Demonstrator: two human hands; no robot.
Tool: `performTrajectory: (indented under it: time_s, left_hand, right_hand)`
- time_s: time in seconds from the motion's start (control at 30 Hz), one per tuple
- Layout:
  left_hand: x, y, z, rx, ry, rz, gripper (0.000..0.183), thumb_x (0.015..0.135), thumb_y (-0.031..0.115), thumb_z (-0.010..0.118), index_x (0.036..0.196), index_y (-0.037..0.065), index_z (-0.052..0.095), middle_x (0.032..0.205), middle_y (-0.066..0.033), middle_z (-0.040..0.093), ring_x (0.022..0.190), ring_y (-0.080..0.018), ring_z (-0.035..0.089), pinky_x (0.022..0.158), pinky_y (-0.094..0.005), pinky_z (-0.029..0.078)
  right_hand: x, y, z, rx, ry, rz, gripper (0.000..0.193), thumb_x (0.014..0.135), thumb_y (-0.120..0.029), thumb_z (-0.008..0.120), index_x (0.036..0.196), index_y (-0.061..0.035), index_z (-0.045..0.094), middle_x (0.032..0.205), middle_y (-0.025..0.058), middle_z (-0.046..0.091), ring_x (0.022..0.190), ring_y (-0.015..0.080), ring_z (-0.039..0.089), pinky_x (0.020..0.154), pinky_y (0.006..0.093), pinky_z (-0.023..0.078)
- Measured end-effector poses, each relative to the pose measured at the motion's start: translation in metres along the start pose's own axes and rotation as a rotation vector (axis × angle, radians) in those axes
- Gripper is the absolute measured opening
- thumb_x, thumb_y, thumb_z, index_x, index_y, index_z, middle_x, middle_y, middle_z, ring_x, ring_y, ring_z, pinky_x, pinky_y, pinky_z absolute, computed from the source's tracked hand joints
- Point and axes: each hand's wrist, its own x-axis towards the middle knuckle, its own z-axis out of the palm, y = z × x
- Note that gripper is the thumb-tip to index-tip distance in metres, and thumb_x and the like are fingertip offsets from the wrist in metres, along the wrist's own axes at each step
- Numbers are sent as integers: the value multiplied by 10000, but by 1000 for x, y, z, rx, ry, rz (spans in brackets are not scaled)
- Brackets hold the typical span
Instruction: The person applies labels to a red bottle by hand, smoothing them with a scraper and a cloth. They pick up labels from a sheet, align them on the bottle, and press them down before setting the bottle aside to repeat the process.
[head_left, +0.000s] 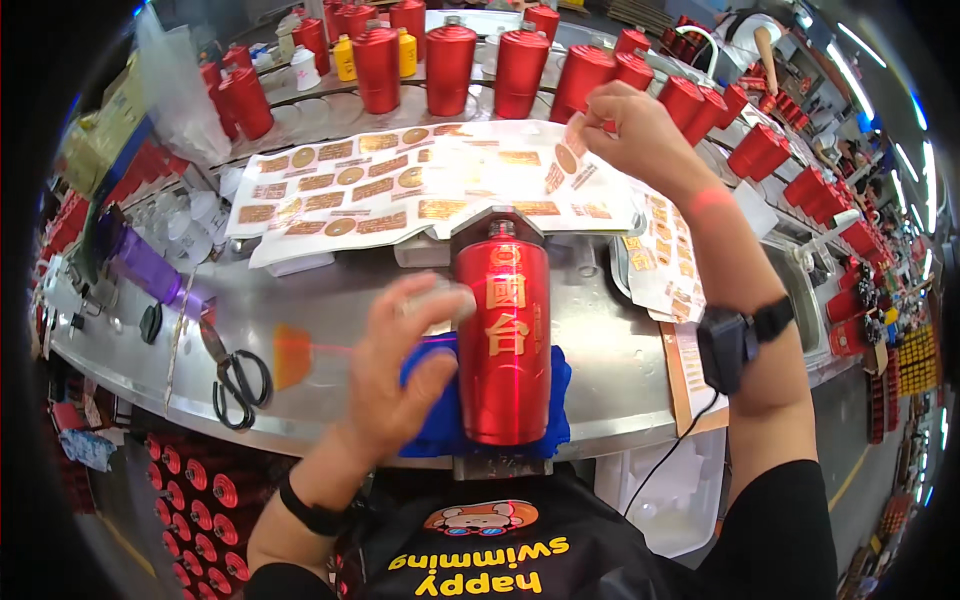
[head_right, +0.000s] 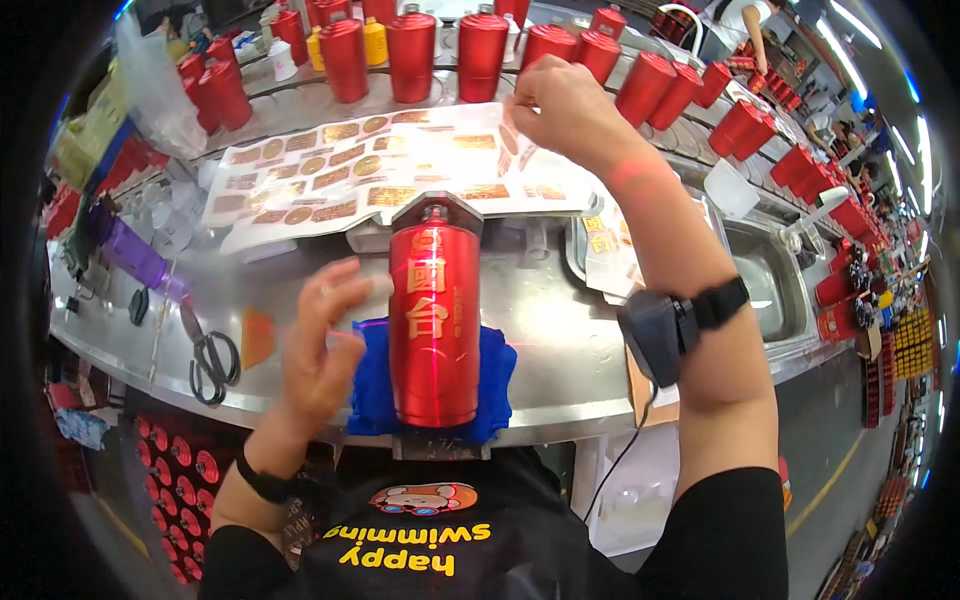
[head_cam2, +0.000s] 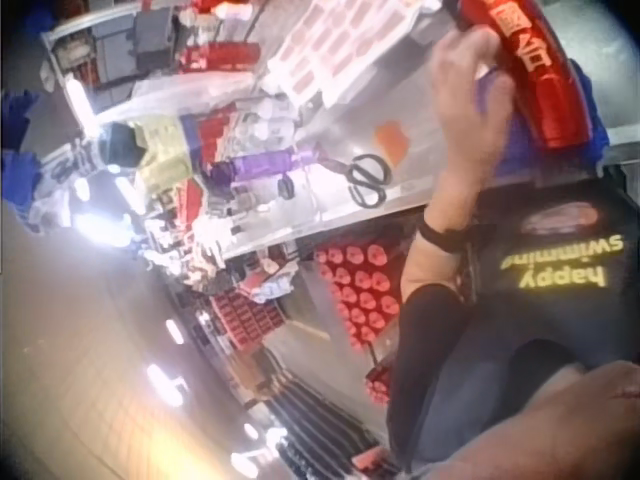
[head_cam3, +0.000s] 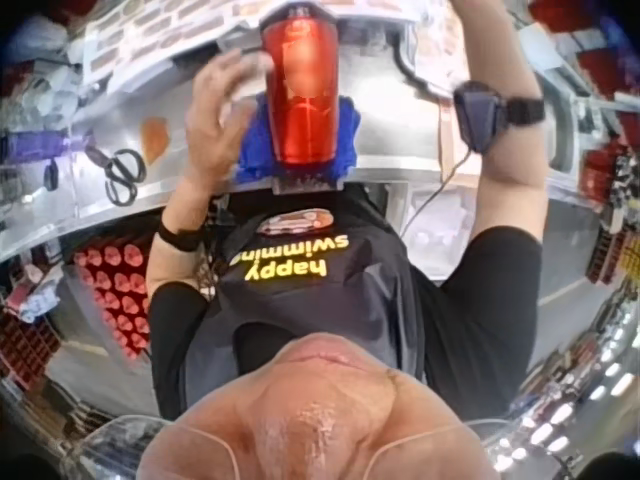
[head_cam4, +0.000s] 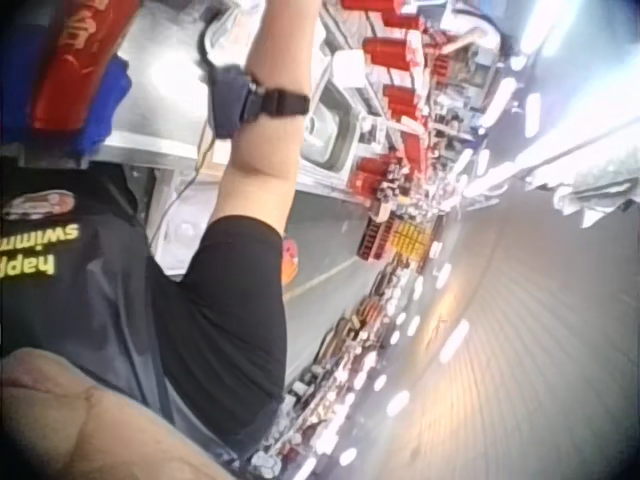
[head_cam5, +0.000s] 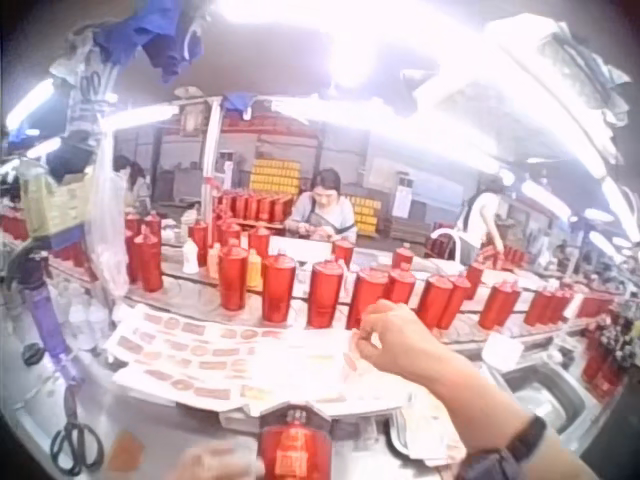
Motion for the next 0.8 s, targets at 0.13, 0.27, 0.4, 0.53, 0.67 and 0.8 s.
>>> performTrajectory:
  time_s: [0.13,0.27,0.4,0.53,0.67,0.8]
  left_hand:
    - [46,-13,-13,-17,260,11,477,881,143,610,1330,20,504,1258,-141,566,1222,-283,498,1052,-370,365]
    - [88,11,-21,-150,197,85,392,873,129,619,1242,15,550,1172,-114,599,1139,-233,536,996,-330,400]
    - [61,19,-33,-611,-435,-333,80,910,66,572,980,27,581,837,12,577,755,-54,530,630,-211,418]
    - [21,24,-33,-644,-576,-548,78,922,103,588,942,28,581,777,14,566,715,-46,521,614,-215,410]
    - [6,13,-19,-586,-571,-602,136,932,157,609,922,24,583,779,3,576,717,-60,536,636,-227,434]
    - [3,1,-11,-606,-528,-650,146,933,159,617,908,21,576,776,0,572,702,-64,521,631,-233,429]
  right_hand:
    - [10,-99,-56,131,-107,-60,133,838,-101,652,860,30,638,1128,102,638,894,165,617,809,297,487]
    - [-9,-142,-90,347,37,-227,92,831,-60,645,855,27,626,1141,78,630,811,89,580,741,253,468]
    - [-54,-160,-100,438,33,-82,43,793,-27,644,797,0,610,1182,165,611,1018,172,593,883,297,438]
    - [-130,-160,-70,657,-48,247,59,762,-28,660,770,-23,602,1201,179,605,1081,220,575,952,347,402]
    - [-184,-161,-37,697,-59,429,61,797,-57,676,796,-16,630,1172,118,610,835,111,584,647,238,451]
    - [-203,-162,-17,760,-27,496,89,839,-56,654,821,27,627,1167,146,602,867,145,585,730,262,462]
